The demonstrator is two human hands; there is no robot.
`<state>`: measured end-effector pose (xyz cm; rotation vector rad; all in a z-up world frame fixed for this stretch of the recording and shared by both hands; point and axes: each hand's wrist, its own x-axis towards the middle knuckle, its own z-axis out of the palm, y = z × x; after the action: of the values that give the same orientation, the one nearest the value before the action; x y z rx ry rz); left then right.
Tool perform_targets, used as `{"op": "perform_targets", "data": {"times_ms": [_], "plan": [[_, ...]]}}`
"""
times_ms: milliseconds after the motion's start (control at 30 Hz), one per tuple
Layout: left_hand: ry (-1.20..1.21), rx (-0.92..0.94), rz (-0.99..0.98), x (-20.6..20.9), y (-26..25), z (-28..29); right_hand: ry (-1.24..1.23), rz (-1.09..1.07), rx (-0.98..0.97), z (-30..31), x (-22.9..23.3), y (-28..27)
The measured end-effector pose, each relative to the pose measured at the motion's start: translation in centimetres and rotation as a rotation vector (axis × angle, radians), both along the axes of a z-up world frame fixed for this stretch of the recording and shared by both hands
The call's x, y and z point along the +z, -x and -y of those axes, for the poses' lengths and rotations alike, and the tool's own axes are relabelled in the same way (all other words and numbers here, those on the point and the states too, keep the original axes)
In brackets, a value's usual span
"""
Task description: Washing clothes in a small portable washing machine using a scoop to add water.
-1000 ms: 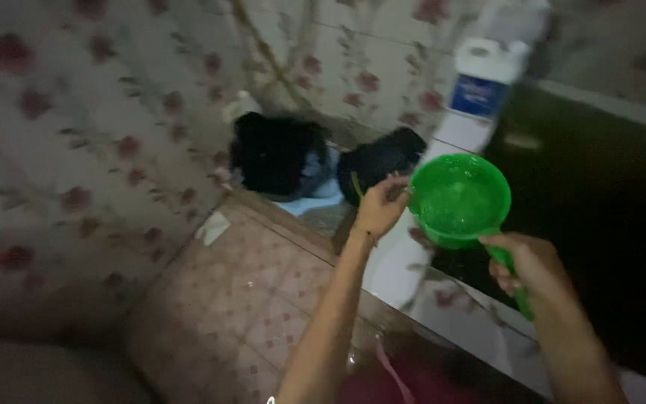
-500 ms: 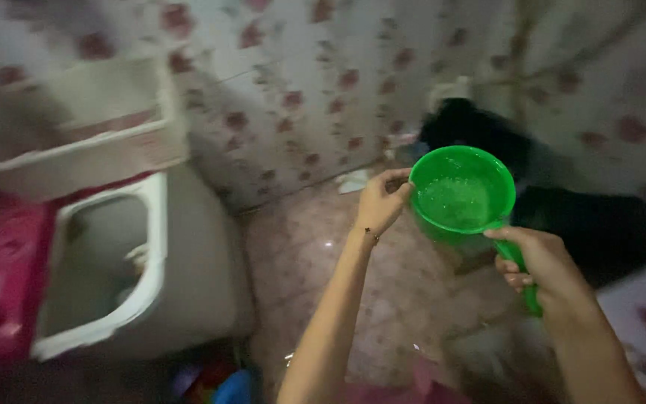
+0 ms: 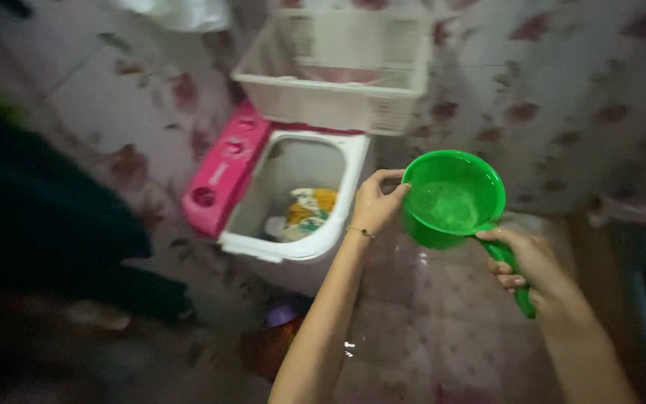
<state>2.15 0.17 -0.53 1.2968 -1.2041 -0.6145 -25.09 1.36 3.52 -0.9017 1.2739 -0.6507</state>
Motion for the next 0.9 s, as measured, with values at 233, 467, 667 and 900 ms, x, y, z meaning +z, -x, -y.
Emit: {"op": "perform_targets", "data": {"times_ms": [233,467,667,900], "plan": [[-0.116,0.316,0.013,1.9,-11.3,-3.8,-0.072,-0.083,0.270,3.8,0.9,-12.3],[-0.173,0.562,0.139,-0.8,-20.8,-4.1,0.042,-0.085,0.560,9.1,2.0,-22.2],[-0.211,0.718,0.183,-2.4,-27.2,-2.8,0.121,-0.193,0.698,13.9,2.7,-30.1],[-0.401,0.750,0.254,-2.2,-30.8,-1.8,0.595,-0.560,0.892,18.4,1.9,-36.1]]}}
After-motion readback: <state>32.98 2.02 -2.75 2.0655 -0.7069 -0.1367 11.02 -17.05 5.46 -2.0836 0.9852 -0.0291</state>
